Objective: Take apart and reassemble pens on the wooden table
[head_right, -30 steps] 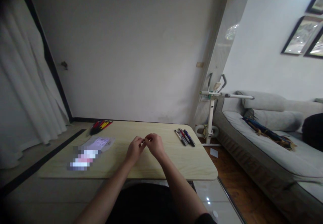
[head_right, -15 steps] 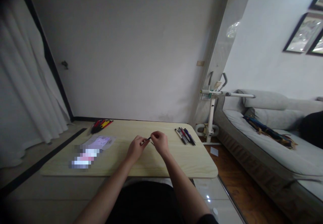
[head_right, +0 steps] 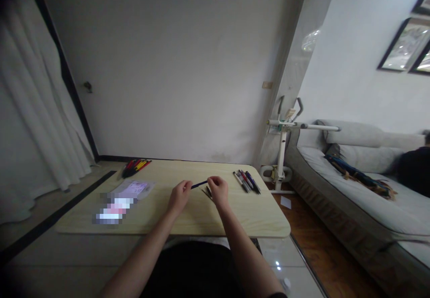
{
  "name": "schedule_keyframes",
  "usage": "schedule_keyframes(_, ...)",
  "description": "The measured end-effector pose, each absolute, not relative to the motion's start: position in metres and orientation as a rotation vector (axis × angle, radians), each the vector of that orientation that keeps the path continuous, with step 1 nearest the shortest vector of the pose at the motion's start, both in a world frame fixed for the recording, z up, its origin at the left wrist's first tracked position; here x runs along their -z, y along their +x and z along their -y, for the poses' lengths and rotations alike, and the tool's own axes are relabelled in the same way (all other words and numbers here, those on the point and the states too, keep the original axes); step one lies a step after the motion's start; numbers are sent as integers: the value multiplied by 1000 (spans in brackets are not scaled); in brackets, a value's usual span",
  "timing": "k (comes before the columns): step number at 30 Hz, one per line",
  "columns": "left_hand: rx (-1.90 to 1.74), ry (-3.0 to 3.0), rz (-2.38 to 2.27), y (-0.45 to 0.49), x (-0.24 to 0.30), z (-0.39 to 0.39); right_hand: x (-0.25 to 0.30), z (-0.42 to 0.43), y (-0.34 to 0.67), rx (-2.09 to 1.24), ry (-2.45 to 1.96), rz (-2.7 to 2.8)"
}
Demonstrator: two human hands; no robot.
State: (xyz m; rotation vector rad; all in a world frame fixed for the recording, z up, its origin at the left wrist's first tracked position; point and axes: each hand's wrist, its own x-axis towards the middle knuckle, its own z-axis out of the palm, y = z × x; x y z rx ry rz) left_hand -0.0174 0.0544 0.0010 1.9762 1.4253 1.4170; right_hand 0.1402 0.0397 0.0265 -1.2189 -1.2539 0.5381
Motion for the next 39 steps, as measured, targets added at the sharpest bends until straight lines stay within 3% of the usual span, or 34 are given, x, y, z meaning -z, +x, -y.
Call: schedule_keyframes(39,-1352,1803,-1333,-18,4,-62,3,-26,154,-722,-1160,1024)
